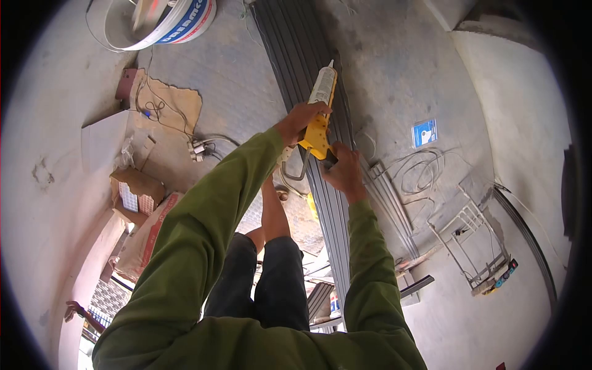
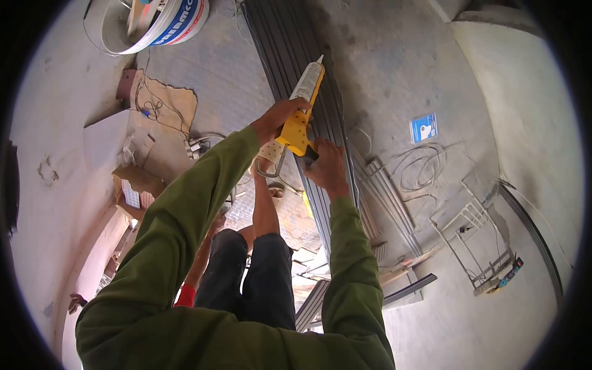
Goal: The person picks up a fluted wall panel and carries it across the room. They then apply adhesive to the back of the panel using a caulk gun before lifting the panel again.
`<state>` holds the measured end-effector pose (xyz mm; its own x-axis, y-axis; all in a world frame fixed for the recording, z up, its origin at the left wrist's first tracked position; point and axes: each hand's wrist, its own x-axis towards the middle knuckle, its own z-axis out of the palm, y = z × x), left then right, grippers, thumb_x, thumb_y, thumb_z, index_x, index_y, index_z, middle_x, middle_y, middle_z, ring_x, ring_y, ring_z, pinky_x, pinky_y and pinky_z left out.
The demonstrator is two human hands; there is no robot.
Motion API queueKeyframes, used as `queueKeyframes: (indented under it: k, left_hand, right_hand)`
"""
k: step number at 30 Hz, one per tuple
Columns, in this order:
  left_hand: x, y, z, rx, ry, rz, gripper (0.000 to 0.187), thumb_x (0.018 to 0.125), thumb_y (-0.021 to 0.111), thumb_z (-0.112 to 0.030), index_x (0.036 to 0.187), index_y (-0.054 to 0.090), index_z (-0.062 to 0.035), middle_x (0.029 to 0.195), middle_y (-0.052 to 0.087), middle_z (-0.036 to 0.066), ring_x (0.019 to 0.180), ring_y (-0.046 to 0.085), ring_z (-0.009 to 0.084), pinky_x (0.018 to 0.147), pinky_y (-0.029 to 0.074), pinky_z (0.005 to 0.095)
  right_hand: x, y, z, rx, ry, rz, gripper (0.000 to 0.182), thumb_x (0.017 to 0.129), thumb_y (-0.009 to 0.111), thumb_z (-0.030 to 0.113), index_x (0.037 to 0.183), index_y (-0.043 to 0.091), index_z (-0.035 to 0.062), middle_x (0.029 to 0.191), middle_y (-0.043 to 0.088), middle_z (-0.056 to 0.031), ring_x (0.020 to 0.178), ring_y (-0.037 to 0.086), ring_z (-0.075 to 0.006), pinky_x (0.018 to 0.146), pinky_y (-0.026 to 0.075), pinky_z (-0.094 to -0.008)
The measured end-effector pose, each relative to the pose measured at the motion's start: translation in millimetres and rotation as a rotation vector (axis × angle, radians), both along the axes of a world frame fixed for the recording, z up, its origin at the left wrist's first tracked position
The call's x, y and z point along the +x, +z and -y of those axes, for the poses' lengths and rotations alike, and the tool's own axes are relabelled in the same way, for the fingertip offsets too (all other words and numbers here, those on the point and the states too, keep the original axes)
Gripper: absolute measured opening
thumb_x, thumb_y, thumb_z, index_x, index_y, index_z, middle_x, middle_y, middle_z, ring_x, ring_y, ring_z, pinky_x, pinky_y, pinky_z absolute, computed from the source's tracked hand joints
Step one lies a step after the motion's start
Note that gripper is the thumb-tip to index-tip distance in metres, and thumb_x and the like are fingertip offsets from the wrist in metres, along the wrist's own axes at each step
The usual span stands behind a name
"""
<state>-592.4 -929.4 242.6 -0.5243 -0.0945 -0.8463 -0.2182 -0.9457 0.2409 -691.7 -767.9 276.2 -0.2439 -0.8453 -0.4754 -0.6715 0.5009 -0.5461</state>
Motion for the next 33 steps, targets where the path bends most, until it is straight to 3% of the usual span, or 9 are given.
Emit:
queueKeyframes:
  k: [2, 4, 12, 24, 33]
  left_hand:
    - [-0.7, -2.3, 7.1, -0.001, 0.005, -0.008, 0.040, 0.082, 0.065, -0.026, 0.108, 0.052, 0.0007, 0.087, 0.060, 0.009, 0.071, 0.064, 0.0210, 0.068, 0.054, 0.0357]
    - [-2.5, -3.4, 14.9, -0.002, 0.001, 0.008, 0.040, 0.082, 0.064, -0.026, 0.109, 0.052, 0.0007, 0.087, 0.060, 0.009, 0.071, 0.064, 0.0211, 0.068, 0.054, 0.0357]
    - [-13.3, -7.6, 44.7, 0.005, 0.051, 0.037, 0.042, 0.081, 0.065, -0.022, 0.111, 0.050, 0.0033, 0.086, 0.057, 0.011, 0.069, 0.063, 0.0245, 0.064, 0.054, 0.0393]
    - [-13.7, -20.9, 86.7, 0.001, 0.074, -0.010, 0.045, 0.082, 0.064, -0.022, 0.114, 0.048, 0.0044, 0.086, 0.057, 0.012, 0.070, 0.064, 0.0235, 0.064, 0.055, 0.0370]
    - [-15.0, -23.9, 126.8, 0.034, 0.085, -0.012, 0.036, 0.083, 0.062, -0.022, 0.110, 0.052, 0.0011, 0.083, 0.061, 0.010, 0.070, 0.063, 0.0219, 0.066, 0.054, 0.0352]
  right_hand:
    - [-2.7, -4.9, 6.1, -0.038, 0.015, -0.019, 0.043, 0.065, 0.075, 0.019, 0.102, 0.056, 0.0067, 0.089, 0.065, -0.0116, 0.084, 0.062, -0.0330, 0.083, 0.039, -0.0435]
    - [-3.2, -2.6, 17.3, 0.053, -0.011, 0.024, 0.034, 0.067, 0.075, 0.022, 0.091, 0.057, 0.0064, 0.092, 0.063, -0.0115, 0.094, 0.060, -0.0306, 0.086, 0.037, -0.0416]
    - [-15.9, -10.3, 46.4, -0.019, 0.016, 0.002, 0.034, 0.068, 0.074, 0.023, 0.092, 0.057, 0.0063, 0.091, 0.064, -0.0124, 0.090, 0.061, -0.0320, 0.086, 0.038, -0.0433]
    - [-21.9, -7.8, 97.1, 0.008, 0.037, 0.006, 0.034, 0.067, 0.074, 0.021, 0.094, 0.058, 0.0066, 0.092, 0.065, -0.0133, 0.089, 0.062, -0.0324, 0.085, 0.039, -0.0420]
    - [-21.6, -11.8, 136.1, 0.034, 0.046, -0.006, 0.037, 0.066, 0.074, 0.021, 0.096, 0.058, 0.0064, 0.093, 0.065, -0.0129, 0.090, 0.062, -0.0319, 0.086, 0.039, -0.0425]
